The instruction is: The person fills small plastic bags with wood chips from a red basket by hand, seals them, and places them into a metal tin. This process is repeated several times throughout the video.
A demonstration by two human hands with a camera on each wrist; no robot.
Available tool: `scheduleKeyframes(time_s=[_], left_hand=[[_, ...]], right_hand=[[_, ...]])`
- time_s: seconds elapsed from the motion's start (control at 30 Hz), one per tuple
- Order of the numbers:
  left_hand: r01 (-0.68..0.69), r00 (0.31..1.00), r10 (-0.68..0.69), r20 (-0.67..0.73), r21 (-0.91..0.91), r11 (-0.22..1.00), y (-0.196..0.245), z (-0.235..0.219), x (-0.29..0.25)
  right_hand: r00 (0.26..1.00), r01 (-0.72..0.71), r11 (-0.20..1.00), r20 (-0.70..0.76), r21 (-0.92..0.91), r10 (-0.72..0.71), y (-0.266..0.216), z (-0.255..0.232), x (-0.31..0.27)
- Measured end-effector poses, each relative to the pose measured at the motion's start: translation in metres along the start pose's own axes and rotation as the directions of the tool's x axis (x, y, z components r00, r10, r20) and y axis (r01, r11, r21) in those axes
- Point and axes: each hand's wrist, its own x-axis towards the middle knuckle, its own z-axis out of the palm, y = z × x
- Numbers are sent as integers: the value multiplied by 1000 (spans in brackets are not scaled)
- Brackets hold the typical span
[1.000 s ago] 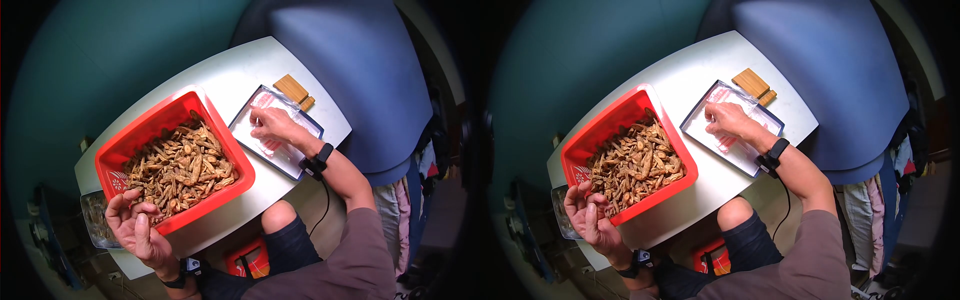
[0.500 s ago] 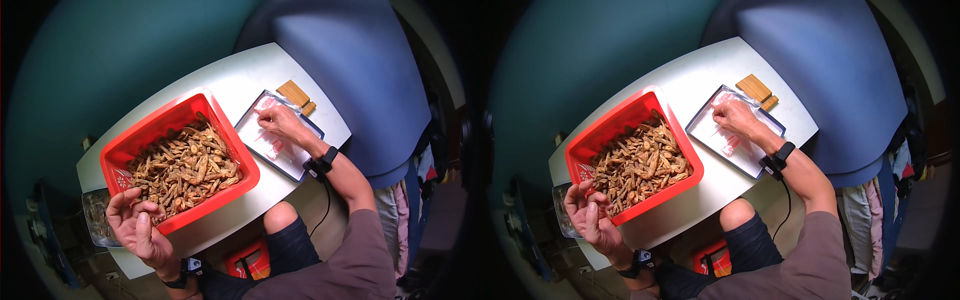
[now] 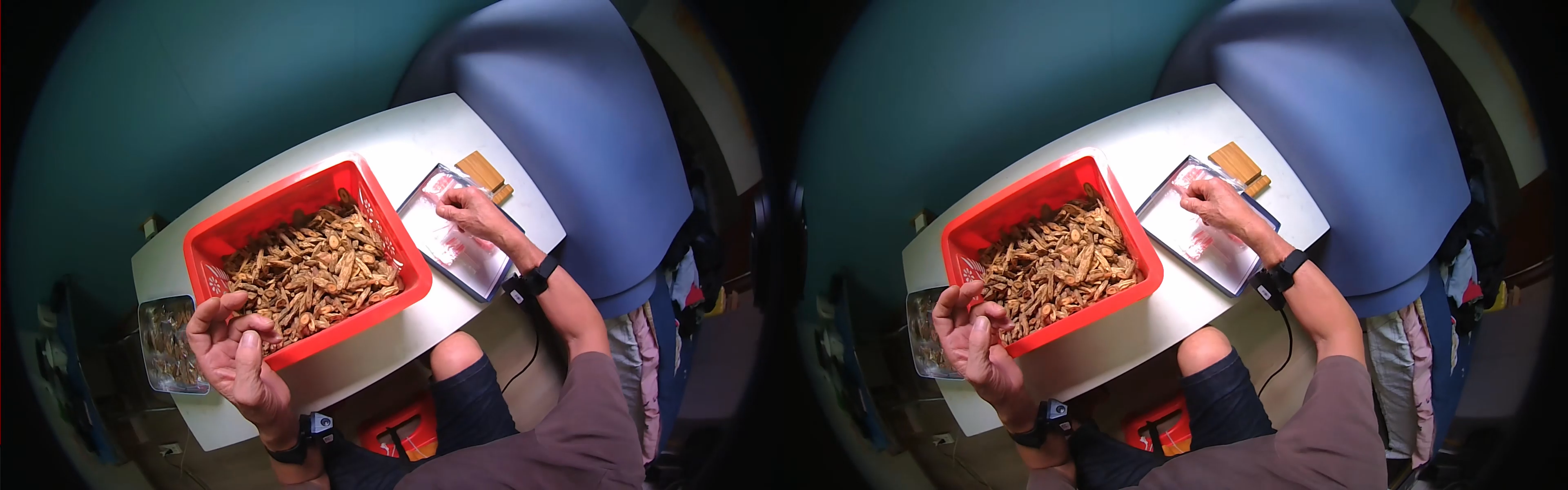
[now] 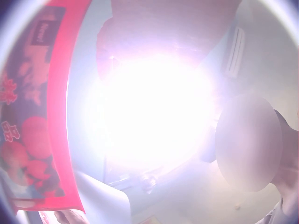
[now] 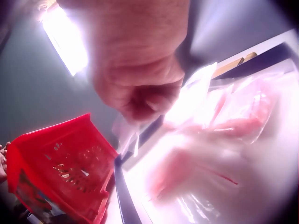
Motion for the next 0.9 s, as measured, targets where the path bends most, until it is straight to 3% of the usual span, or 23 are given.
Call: scheduleKeyframes(time_s=[0.13, 0.37, 0.57, 0.7, 0.8, 0.9], left_hand=[[7, 1000, -7, 10, -11, 1000, 1, 4, -1], [22, 1000, -21, 12, -30, 999, 2, 5, -1], [51, 998, -52, -20, -50, 997, 6, 7, 2], [51, 998, -53, -28, -61, 997, 7, 7, 2], [47, 998, -49, -29, -61, 997, 8, 6, 2], [49, 998, -51, -28, -77, 996, 11, 4, 2]], right_hand=[[997, -71, 997, -23, 29, 72, -2, 1, -7], [997, -82, 995, -20, -60, 81, -5, 0, -11], [994, -107, 994, 0, 12, 107, -2, -1, -7], [993, -113, 993, 23, -39, 114, -12, -5, -12], [994, -108, 979, -1, -172, 110, -18, -11, -18], [992, -100, 993, -88, -67, 94, -29, -23, -26]])
